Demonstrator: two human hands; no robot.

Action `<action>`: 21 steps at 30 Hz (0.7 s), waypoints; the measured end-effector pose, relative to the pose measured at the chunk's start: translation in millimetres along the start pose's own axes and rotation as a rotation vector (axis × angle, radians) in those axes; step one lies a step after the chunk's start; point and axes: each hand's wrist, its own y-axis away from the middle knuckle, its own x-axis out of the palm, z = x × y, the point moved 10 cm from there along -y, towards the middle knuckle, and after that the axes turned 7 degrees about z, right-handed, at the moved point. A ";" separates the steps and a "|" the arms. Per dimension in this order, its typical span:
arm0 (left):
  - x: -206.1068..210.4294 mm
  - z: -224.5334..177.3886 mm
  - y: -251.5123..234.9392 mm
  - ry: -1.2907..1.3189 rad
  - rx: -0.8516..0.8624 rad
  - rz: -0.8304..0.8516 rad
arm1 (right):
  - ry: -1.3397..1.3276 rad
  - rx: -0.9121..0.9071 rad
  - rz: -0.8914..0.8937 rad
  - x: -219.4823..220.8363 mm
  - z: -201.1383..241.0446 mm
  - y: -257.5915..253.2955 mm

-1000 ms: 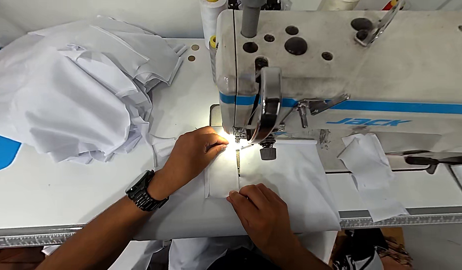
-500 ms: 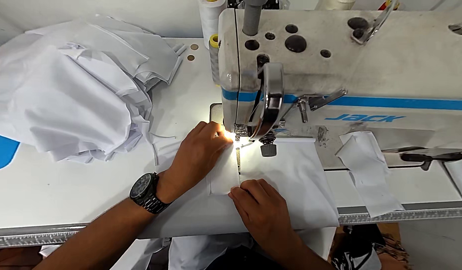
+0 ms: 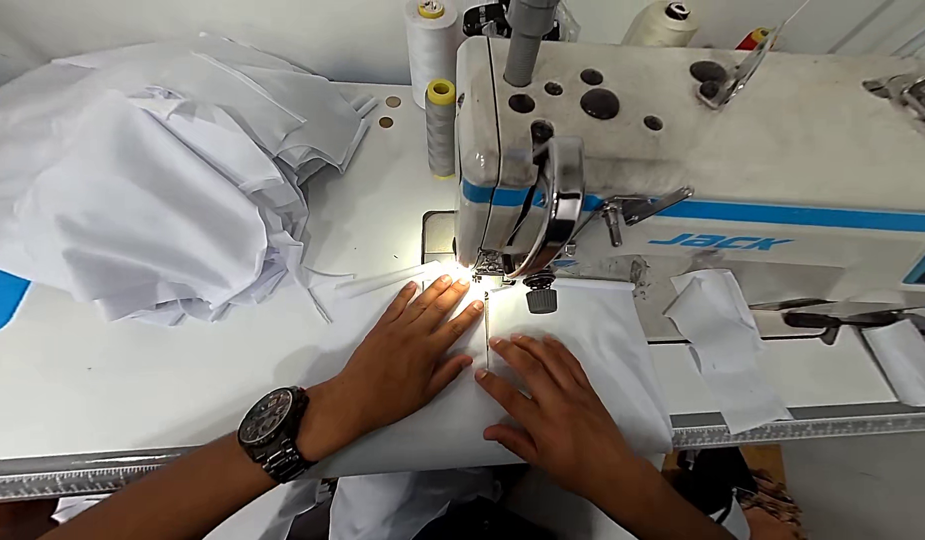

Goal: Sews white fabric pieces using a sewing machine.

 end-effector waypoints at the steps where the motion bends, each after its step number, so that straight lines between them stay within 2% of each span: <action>1: -0.2 0.3 -2.4 0.003 0.005 -0.002 | -0.009 0.011 0.008 -0.3 -2.9 -0.5; 10: -1.8 0.1 -7.9 -0.006 0.002 -0.018 | 0.008 0.019 0.069 -1.3 -13.7 -3.3; 21: -9.0 17.9 -15.4 0.064 -0.018 -0.037 | -0.018 -0.121 0.150 -3.2 -24.4 -15.0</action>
